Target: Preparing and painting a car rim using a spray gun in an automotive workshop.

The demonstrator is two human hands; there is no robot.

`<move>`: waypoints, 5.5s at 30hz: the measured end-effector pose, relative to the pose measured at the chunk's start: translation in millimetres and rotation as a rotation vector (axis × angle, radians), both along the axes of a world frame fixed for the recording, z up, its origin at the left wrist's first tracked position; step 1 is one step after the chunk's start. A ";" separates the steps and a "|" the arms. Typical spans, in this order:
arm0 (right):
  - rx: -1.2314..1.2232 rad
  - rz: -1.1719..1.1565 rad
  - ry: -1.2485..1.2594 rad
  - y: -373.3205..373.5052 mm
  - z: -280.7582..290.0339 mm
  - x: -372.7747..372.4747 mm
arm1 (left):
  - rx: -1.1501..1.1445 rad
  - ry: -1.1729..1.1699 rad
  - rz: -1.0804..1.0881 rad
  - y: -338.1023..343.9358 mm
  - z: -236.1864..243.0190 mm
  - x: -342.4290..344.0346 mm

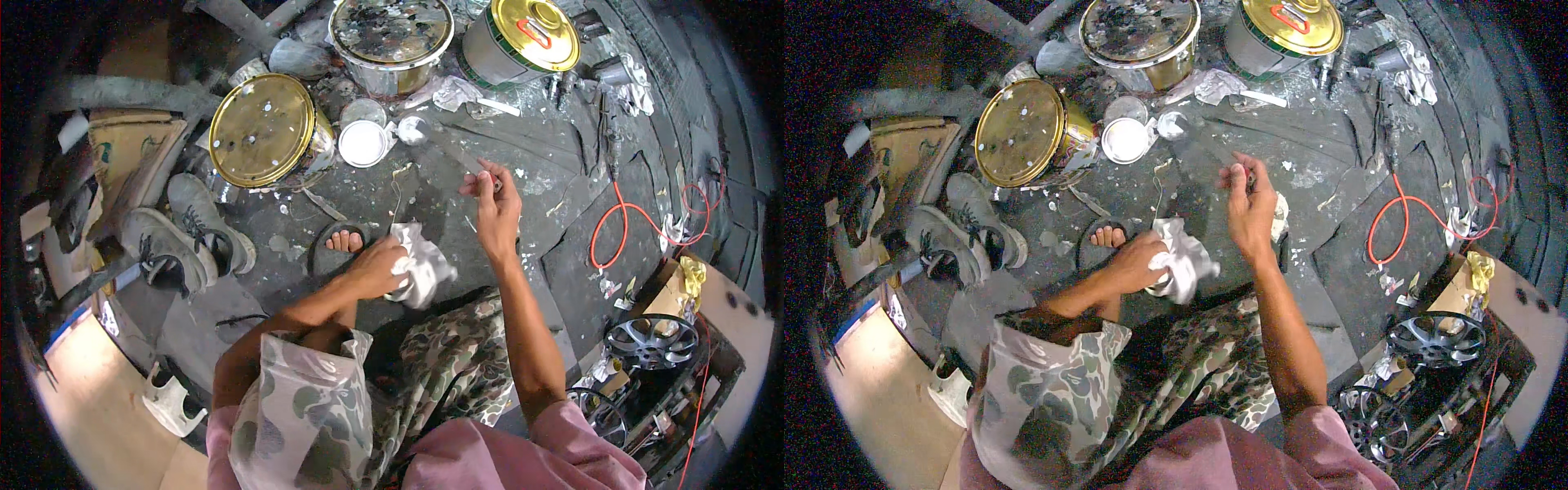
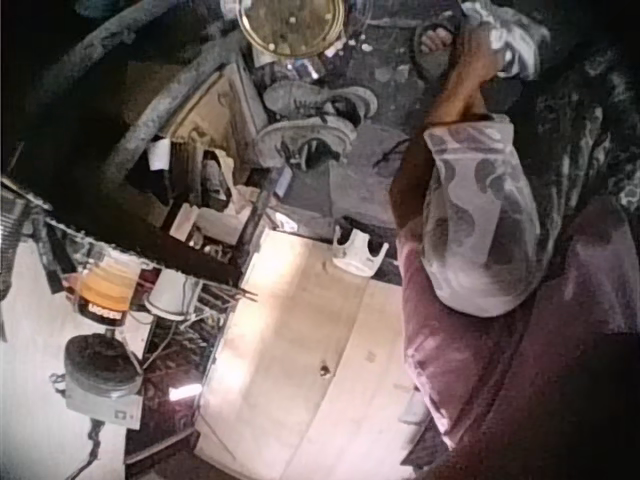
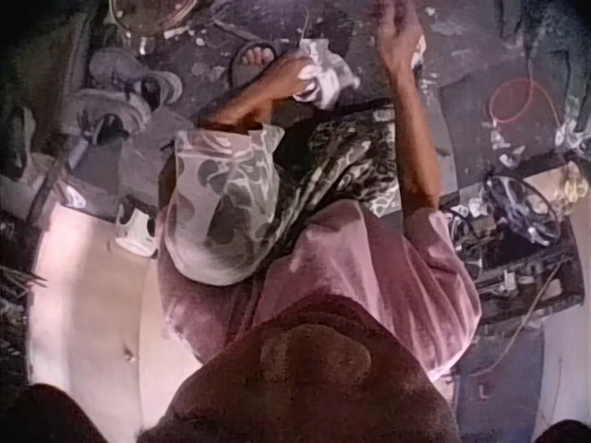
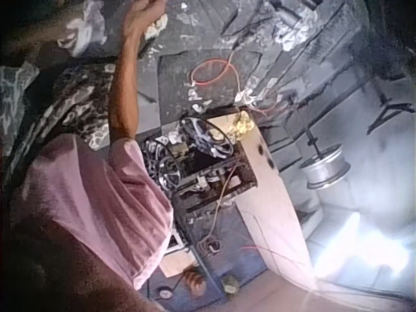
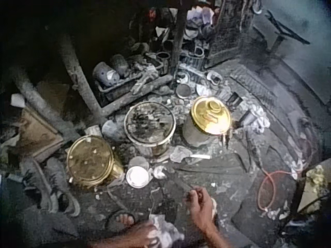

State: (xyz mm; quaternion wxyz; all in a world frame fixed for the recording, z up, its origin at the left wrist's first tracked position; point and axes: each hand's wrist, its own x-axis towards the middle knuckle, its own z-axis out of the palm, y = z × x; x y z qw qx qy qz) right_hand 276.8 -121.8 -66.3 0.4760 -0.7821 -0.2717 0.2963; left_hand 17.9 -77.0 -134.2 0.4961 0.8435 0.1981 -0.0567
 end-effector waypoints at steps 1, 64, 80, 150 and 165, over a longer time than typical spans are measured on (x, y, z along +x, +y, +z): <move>0.097 -0.097 0.191 -1.6 -1.5 2.2 | -0.113 -0.105 0.137 3.3 0.1 2.0; -0.344 -0.012 -0.365 -15.8 -91.2 475.3 | -0.123 0.491 0.341 80.9 136.1 -42.4; -0.198 0.139 -0.772 -150.8 33.3 135.7 | 0.548 0.037 -0.081 92.4 97.7 58.5; 0.100 0.308 -0.595 73.4 14.9 25.8 | -1.035 -0.247 0.924 46.6 111.8 11.3; 0.171 0.697 -0.752 76.8 198.6 34.5 | -0.946 -0.205 0.860 50.7 117.2 32.3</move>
